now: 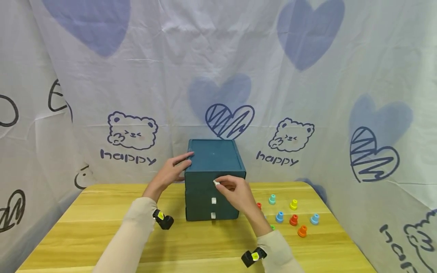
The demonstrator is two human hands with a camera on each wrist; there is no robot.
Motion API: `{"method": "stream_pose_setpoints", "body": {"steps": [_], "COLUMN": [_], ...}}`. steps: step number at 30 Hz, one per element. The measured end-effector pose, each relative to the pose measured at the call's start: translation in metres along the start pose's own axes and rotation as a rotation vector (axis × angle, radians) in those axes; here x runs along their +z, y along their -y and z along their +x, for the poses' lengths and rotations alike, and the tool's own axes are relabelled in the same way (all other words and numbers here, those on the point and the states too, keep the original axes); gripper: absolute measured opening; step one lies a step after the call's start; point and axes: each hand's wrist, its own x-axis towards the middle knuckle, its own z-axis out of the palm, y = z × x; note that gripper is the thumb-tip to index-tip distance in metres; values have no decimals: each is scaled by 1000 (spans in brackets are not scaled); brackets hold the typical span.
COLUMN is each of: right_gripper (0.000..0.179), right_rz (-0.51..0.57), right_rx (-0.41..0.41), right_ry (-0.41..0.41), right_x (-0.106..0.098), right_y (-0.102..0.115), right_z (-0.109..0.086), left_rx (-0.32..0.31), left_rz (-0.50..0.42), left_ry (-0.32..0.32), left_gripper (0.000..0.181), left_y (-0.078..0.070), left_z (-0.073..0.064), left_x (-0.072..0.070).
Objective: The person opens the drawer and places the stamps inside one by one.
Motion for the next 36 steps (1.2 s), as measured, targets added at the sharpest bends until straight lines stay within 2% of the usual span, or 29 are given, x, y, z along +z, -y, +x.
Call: {"method": "stream_pose_setpoints", "body": {"steps": [8,19,36], "right_gripper": [17,14,13], "right_rz": [12,-1,18], "right_rx": [14,57,12], "right_ry": [-17,-18,-35], "right_x": [1,-1,-3], "right_y": [1,8,16], "right_z": [-3,-15,-37], "left_rx": [-7,6,-1], "left_rz": [-30,-23,-3], "left_ry": [0,2,-10], "left_gripper": [54,53,52], "left_y": [-2,-3,-3], "left_z": [0,-1,-1], "left_x": [-1,0,1]}}
